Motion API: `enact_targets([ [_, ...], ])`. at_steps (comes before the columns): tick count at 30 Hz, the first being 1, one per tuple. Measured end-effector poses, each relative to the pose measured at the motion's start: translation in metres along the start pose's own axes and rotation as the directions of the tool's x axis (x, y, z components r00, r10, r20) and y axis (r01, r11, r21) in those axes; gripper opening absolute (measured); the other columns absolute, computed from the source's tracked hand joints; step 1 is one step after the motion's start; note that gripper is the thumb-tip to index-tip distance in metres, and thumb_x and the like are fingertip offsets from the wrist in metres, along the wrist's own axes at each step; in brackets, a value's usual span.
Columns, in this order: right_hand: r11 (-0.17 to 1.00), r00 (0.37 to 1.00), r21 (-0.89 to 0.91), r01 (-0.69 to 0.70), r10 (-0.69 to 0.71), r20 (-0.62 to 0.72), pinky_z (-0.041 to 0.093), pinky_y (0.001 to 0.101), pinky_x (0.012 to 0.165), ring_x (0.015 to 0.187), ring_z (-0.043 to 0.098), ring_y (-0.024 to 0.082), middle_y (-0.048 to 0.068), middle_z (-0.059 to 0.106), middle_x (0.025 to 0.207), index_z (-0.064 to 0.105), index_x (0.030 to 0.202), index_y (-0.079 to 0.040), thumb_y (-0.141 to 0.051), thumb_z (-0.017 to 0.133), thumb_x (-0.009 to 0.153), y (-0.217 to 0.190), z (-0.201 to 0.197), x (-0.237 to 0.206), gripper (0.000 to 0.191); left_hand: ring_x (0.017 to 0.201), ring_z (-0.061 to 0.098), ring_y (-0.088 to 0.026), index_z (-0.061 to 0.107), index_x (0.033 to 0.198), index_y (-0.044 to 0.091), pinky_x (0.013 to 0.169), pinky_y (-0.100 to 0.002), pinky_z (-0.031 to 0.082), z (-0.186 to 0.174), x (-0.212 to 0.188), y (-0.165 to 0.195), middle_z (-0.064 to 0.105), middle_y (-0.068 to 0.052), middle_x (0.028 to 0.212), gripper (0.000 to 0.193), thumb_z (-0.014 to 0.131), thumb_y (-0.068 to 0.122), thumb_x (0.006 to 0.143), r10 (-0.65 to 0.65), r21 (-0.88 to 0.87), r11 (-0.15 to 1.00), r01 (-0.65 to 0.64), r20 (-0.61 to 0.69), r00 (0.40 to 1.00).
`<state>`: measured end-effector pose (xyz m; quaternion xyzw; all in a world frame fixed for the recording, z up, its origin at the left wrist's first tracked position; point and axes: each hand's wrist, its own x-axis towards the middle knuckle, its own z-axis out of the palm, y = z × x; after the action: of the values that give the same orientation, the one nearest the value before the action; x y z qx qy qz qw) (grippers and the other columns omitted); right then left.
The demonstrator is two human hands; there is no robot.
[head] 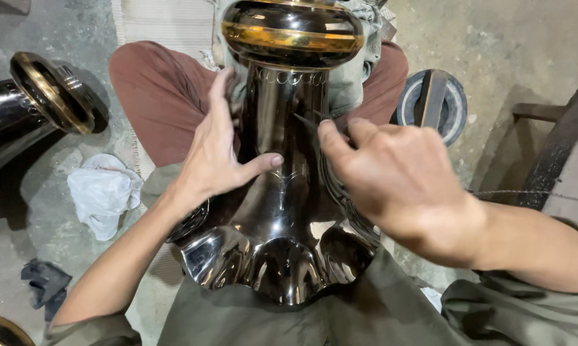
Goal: The person sits on the floor and uses a small metal tool to engrave a decorative pattern onto the neck of a polished metal vase. They rotate the vase periodically to continue the pattern around its circumference.
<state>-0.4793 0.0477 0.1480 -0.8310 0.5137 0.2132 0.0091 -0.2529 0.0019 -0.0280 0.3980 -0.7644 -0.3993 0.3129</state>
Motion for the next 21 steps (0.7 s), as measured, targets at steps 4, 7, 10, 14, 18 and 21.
enact_targets([
  [4, 0.997, 0.999, -0.071, -0.015, 0.012, -0.032, 0.047, 0.0324, 0.032, 0.052, 0.066, 0.018, 0.017, 0.071, 0.086, 0.057, 0.143, -0.005, -0.005, 0.049, 0.096, -0.011, -0.006, 0.005, 0.048, 0.159, 0.028, -0.049, 0.001, 0.163, -0.006, 0.133, -0.054, 0.028, 0.007, 0.001, -0.01, 0.018, -0.036, 0.17, 0.128, 0.083, 0.057, 0.088, 0.119, 0.023, 0.993, -0.118, -0.04, 0.992],
  [7, 0.999, 0.999, -0.005, -0.032, 0.031, -0.032, 0.049, 0.0361, 0.036, 0.053, 0.068, 0.023, 0.018, 0.072, 0.085, 0.058, 0.14, -0.003, -0.003, 0.052, 0.092, -0.013, -0.012, 0.006, 0.048, 0.161, 0.029, -0.047, 0.004, 0.164, -0.005, 0.134, -0.051, 0.03, 0.009, -0.003, -0.01, 0.021, -0.033, 0.171, 0.123, 0.085, 0.051, 0.09, 0.141, -0.009, 0.99, -0.142, -0.039, 0.989],
  [10, 0.999, 0.996, 0.014, -0.031, 0.032, -0.079, 0.05, 0.0368, 0.038, 0.054, 0.07, 0.025, 0.019, 0.072, 0.085, 0.061, 0.135, -0.001, -0.003, 0.054, 0.091, -0.018, -0.015, 0.007, 0.045, 0.159, 0.031, -0.046, 0.006, 0.163, -0.004, 0.131, -0.049, 0.032, 0.008, -0.004, -0.007, 0.023, -0.032, 0.168, 0.122, 0.086, 0.049, 0.087, 0.115, -0.028, 0.993, -0.116, -0.018, 0.993],
  [14, 0.993, 0.993, -0.114, -0.012, -0.001, -0.121, 0.047, 0.0306, 0.028, 0.045, 0.068, 0.019, 0.021, 0.073, 0.086, 0.06, 0.137, 0.001, -0.004, 0.053, 0.093, -0.026, -0.017, 0.012, 0.045, 0.159, 0.031, -0.046, 0.006, 0.164, -0.002, 0.131, -0.049, 0.032, 0.005, -0.002, -0.002, 0.023, -0.032, 0.169, 0.121, 0.085, 0.049, 0.088, 0.118, -0.056, 0.991, -0.118, -0.015, 0.993],
  [18, 0.999, 1.0, -0.039, -0.016, 0.016, -0.012, 0.05, 0.0331, 0.035, 0.055, 0.071, 0.024, 0.025, 0.071, 0.085, 0.056, 0.135, 0.007, -0.001, 0.054, 0.087, -0.029, -0.017, 0.011, 0.049, 0.159, 0.031, -0.047, 0.006, 0.164, -0.002, 0.131, -0.05, 0.033, 0.005, -0.002, -0.002, 0.022, -0.032, 0.17, 0.121, 0.085, 0.049, 0.088, 0.114, -0.065, 0.991, -0.115, -0.012, 0.993],
  [21, 0.999, 1.0, -0.05, 0.015, -0.016, -0.021, 0.05, 0.0313, 0.035, 0.057, 0.07, 0.023, 0.025, 0.071, 0.086, 0.057, 0.135, 0.009, 0.001, 0.055, 0.087, -0.027, -0.012, 0.01, 0.049, 0.158, 0.028, -0.049, 0.003, 0.164, -0.002, 0.129, -0.053, 0.031, 0.007, -0.001, -0.004, 0.018, -0.034, 0.17, 0.123, 0.085, 0.048, 0.088, 0.113, -0.065, 0.991, -0.113, 0.0, 0.994],
])
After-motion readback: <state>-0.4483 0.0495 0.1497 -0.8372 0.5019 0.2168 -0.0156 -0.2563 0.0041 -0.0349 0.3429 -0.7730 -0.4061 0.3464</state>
